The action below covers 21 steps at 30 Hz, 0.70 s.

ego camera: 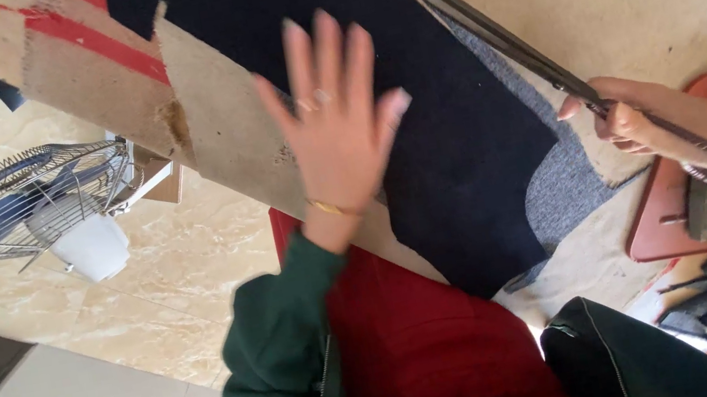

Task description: Cutting out garment pieces from fabric using large scissors on a workbench

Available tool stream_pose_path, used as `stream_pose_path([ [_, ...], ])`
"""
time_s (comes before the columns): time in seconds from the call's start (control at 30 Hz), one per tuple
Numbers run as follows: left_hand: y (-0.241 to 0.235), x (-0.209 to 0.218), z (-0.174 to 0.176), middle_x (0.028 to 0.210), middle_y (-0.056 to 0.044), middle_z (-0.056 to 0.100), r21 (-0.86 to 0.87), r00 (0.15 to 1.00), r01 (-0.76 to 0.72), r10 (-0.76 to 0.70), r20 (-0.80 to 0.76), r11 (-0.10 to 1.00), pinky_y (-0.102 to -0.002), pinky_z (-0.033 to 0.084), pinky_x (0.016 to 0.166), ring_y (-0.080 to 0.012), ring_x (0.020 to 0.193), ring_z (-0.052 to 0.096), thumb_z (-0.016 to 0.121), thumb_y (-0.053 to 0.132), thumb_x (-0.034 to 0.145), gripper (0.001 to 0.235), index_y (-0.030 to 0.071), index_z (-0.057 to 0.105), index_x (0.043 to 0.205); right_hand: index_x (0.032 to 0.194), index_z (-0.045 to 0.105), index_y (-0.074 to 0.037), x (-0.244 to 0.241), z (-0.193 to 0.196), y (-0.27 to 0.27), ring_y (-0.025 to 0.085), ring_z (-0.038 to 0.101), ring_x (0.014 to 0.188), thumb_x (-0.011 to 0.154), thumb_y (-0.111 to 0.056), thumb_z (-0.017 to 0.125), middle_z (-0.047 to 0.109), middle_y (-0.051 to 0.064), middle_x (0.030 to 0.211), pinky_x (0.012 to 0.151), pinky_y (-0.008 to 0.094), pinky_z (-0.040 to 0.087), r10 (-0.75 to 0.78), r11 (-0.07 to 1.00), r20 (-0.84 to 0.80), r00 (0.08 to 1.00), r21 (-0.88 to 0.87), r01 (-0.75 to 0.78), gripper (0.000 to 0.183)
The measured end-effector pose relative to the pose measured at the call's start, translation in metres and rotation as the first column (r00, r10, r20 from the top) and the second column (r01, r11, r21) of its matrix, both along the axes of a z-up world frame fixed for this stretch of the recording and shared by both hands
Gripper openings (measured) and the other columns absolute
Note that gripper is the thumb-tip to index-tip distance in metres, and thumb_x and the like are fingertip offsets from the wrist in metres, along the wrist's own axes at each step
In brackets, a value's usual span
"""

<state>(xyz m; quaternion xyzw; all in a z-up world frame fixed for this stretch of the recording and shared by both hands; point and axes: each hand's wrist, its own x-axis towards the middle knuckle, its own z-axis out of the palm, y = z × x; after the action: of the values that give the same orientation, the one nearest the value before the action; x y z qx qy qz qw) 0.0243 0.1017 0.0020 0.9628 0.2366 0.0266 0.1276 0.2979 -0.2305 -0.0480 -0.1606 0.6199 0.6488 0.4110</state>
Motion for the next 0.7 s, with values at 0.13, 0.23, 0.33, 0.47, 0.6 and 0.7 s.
stream_pose_path([
  [0.13, 0.067, 0.014, -0.011, 0.165, -0.01, 0.029, 0.084, 0.992, -0.105, 0.098, 0.076, 0.991, -0.074, 0.012, 0.121, -0.0402, 0.153, 0.019, 0.035, 0.063, 0.113, 0.067, 0.018, 0.049, 0.161, 0.136, 0.06, -0.006, -0.025, 0.136, 0.123, 0.019, 0.021, 0.061, 0.099, -0.019, 0.036, 0.025, 0.006, 0.075, 0.054, 0.036, 0.021, 0.589, 0.016, 0.727, -0.354, -0.448, -0.894, 0.046],
  [0.23, 0.085, 0.015, -0.023, 0.164, -0.01, 0.029, 0.116, 0.985, -0.119, 0.103, 0.139, 0.986, -0.076, 0.016, 0.12, -0.0382, 0.152, 0.019, 0.038, 0.061, 0.115, 0.062, 0.019, 0.054, 0.158, 0.137, 0.058, -0.01, -0.015, 0.136, 0.15, 0.017, 0.025, 0.061, 0.088, -0.04, 0.032, 0.027, 0.004, 0.075, 0.056, 0.034, 0.028, 0.457, -0.085, 0.779, -0.43, -0.444, -0.892, 0.063],
  [0.33, 0.089, 0.015, -0.026, 0.163, -0.009, 0.034, 0.082, 0.978, -0.125, 0.109, 0.179, 0.989, -0.075, 0.017, 0.119, -0.0361, 0.152, 0.022, 0.039, 0.06, 0.114, 0.06, 0.02, 0.057, 0.155, 0.137, 0.06, -0.013, -0.011, 0.131, 0.178, 0.017, 0.027, 0.063, 0.08, -0.065, 0.038, 0.028, 0.003, 0.075, 0.07, 0.034, 0.038, 0.397, -0.09, 0.815, -0.422, -0.423, -0.902, 0.08],
  [0.47, 0.09, 0.016, -0.02, 0.166, -0.007, 0.034, 0.043, 0.989, -0.122, 0.118, 0.088, 0.992, -0.074, 0.016, 0.121, -0.0343, 0.155, 0.022, 0.041, 0.061, 0.113, 0.061, 0.023, 0.045, 0.16, 0.137, 0.061, -0.021, -0.011, 0.125, 0.205, 0.019, 0.042, 0.066, 0.093, -0.057, 0.033, 0.038, 0.005, 0.077, 0.093, 0.039, 0.057, 0.428, -0.2, 0.753, -0.5, -0.461, -0.865, 0.063],
  [0.6, 0.091, 0.016, -0.018, 0.166, -0.006, 0.034, 0.026, 0.99, -0.127, 0.125, 0.062, 0.992, -0.073, 0.016, 0.121, -0.0331, 0.155, 0.022, 0.04, 0.063, 0.113, 0.063, 0.023, 0.043, 0.161, 0.133, 0.063, -0.016, -0.011, 0.117, 0.211, 0.019, 0.038, 0.063, 0.069, -0.073, 0.033, 0.039, 0.006, 0.075, 0.073, 0.036, 0.051, 0.419, -0.163, 0.77, -0.481, -0.458, -0.874, 0.09],
  [0.7, 0.092, 0.016, -0.018, 0.166, -0.005, 0.034, 0.032, 0.99, -0.129, 0.127, 0.063, 0.991, -0.073, 0.017, 0.121, -0.0331, 0.155, 0.022, 0.038, 0.064, 0.112, 0.064, 0.024, 0.044, 0.161, 0.128, 0.065, -0.017, -0.006, 0.088, 0.192, 0.016, 0.031, 0.058, 0.067, -0.077, 0.03, 0.034, 0.002, 0.068, 0.069, 0.038, 0.053, 0.372, -0.126, 0.821, -0.433, -0.417, -0.9, 0.092],
])
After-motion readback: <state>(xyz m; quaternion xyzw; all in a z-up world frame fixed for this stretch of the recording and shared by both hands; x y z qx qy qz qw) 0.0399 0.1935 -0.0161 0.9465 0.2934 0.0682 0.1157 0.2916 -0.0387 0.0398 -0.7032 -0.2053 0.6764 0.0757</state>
